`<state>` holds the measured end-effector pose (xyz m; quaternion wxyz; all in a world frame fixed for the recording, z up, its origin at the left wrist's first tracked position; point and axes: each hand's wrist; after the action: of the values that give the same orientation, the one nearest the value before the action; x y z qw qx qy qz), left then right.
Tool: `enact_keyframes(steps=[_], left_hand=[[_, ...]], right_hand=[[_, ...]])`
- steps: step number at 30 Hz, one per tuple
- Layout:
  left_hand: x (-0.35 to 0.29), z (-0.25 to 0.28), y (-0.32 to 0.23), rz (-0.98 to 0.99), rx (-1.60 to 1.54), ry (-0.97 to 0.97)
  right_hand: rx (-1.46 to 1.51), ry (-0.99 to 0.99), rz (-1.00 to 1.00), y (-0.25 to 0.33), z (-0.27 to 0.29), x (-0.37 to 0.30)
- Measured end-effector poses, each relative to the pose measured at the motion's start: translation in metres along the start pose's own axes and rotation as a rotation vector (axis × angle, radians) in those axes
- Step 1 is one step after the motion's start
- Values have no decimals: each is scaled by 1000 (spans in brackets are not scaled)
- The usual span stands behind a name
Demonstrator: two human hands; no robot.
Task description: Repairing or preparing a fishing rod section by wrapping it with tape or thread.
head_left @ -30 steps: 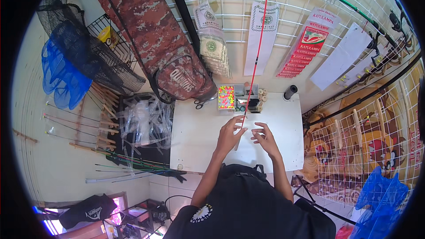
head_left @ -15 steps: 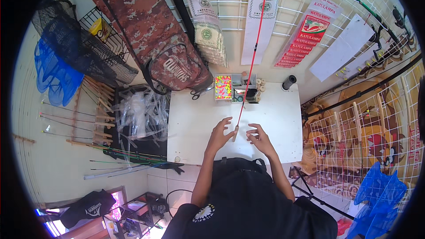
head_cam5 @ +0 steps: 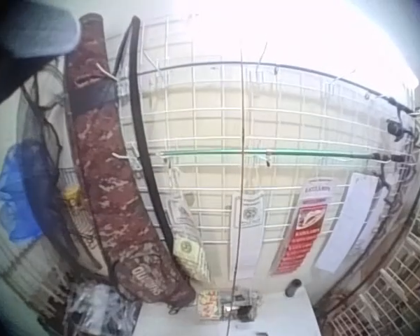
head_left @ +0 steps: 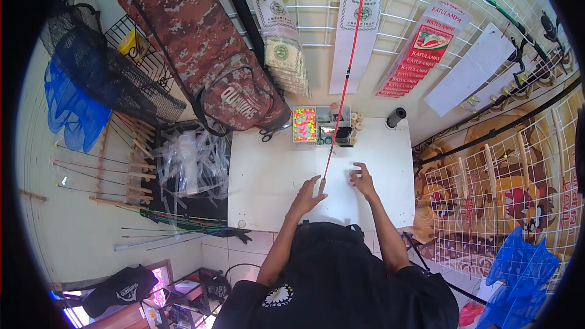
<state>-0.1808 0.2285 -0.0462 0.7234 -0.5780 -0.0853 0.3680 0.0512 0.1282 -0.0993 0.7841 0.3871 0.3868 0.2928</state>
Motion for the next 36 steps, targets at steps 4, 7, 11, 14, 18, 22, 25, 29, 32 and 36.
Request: enact_keyframes(steps=[4,7,11,14,18,22,25,29,32,36], left_hand=[[3,-8,-3,-114,-48,-69],[4,-10,-16,-160,-58,-96],[6,-8,-21,-71,-142,-90],[8,-10,-31,-60,-191,-84],[12,-8,-35,-42,-181,-25],[13,-7,-30,-47,-185,-16],[10,-5,-28,-14,-199,2],[15,-9,-28,-56,-208,85],[12,-6,-37,36,-203,83],[11,-8,-26,-5,-183,14]], right_hand=[[-359,-240,170,-10,2,56],[-397,-260,209,0,10,84],[-388,-181,192,29,14,108],[-442,-183,284,34,31,128],[-466,-202,279,44,37,148],[-500,-173,191,59,34,164],[-529,-211,184,71,26,168],[-555,-273,283,52,38,187],[-558,-250,260,60,32,185],[-592,-239,256,77,30,180]])
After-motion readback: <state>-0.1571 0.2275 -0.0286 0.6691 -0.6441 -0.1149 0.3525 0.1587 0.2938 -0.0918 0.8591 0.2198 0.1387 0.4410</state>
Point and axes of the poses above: each hand's wrist, its own x-axis towards the middle knuckle, its own z-axis out of the back of the hand, y = z × x, and after that the axes turned 8 degrees about -x, right-handed
